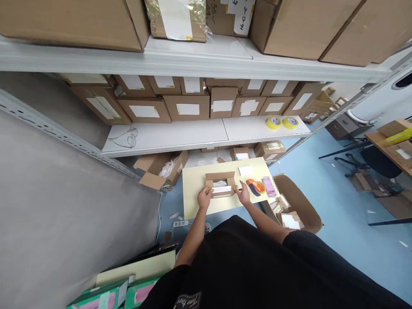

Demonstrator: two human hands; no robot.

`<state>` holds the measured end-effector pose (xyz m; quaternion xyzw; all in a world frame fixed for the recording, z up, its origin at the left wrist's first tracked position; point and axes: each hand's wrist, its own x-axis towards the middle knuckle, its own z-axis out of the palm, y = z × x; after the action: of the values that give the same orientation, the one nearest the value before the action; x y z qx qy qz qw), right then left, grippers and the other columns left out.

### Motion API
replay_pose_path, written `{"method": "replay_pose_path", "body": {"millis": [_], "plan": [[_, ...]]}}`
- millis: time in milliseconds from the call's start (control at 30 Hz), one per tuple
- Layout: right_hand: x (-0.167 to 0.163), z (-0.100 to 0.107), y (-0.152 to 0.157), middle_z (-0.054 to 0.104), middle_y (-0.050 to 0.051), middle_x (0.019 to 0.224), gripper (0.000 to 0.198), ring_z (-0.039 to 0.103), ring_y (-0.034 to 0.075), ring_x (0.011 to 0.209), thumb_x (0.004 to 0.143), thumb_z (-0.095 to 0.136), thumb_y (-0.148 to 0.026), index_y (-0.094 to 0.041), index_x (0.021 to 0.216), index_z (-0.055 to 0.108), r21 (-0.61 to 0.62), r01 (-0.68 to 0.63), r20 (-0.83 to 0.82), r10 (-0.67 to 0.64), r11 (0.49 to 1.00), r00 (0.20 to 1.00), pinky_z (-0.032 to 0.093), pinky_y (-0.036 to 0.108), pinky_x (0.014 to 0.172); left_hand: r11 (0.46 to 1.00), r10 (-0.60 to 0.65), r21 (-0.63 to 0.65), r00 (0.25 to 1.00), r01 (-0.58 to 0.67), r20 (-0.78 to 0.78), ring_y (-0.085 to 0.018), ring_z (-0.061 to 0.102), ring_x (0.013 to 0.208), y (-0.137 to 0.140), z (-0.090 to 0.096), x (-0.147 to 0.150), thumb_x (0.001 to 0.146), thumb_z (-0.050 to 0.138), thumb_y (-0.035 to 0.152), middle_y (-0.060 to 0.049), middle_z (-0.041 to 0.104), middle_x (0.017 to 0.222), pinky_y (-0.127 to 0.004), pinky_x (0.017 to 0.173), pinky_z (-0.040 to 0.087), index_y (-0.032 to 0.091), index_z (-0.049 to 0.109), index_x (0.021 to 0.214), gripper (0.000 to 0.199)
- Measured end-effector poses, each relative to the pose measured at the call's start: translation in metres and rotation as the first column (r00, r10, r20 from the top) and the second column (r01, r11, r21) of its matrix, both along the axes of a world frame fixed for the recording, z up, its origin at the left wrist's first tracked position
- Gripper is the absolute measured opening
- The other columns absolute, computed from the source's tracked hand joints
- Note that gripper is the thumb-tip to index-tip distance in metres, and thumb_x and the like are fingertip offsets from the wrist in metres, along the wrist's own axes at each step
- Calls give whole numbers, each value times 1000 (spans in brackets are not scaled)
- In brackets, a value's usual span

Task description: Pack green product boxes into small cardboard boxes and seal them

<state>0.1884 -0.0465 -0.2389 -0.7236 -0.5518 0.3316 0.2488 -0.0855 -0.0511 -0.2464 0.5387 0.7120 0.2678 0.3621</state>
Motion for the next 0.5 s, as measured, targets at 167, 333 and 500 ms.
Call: {"method": "replay_pose_path", "body": {"millis": [167,333,500], "plan": [[-7,-9,-3,66,17,138,67,65,31,126,94,60,-48,-17,153,48,-166,81,76,-69,983,995,51,39,105,988,137,-37,968,-148,-208,-41,33,156,6,13,18,92,69,46,-17,14,176,-50,120,40,23,20,169,94],[-7,-5,11,69,14,134,61,66,28,125,97,58,-45,-20,152,48,-287,54,124,-18,956,992,50,34,101,967,-244,-38,882,250,-403,-41,19,160,56,46,11,78,86,37,-13,16,176,-51,124,34,29,20,169,113],[3,-3,26,67,17,141,69,64,28,130,96,62,-44,-19,156,42,-365,-23,104,65,931,992,49,36,104,920,-383,-93,823,380,-421,-36,37,151,78,59,8,80,79,29,-16,49,158,-44,122,35,22,25,167,103]]}}
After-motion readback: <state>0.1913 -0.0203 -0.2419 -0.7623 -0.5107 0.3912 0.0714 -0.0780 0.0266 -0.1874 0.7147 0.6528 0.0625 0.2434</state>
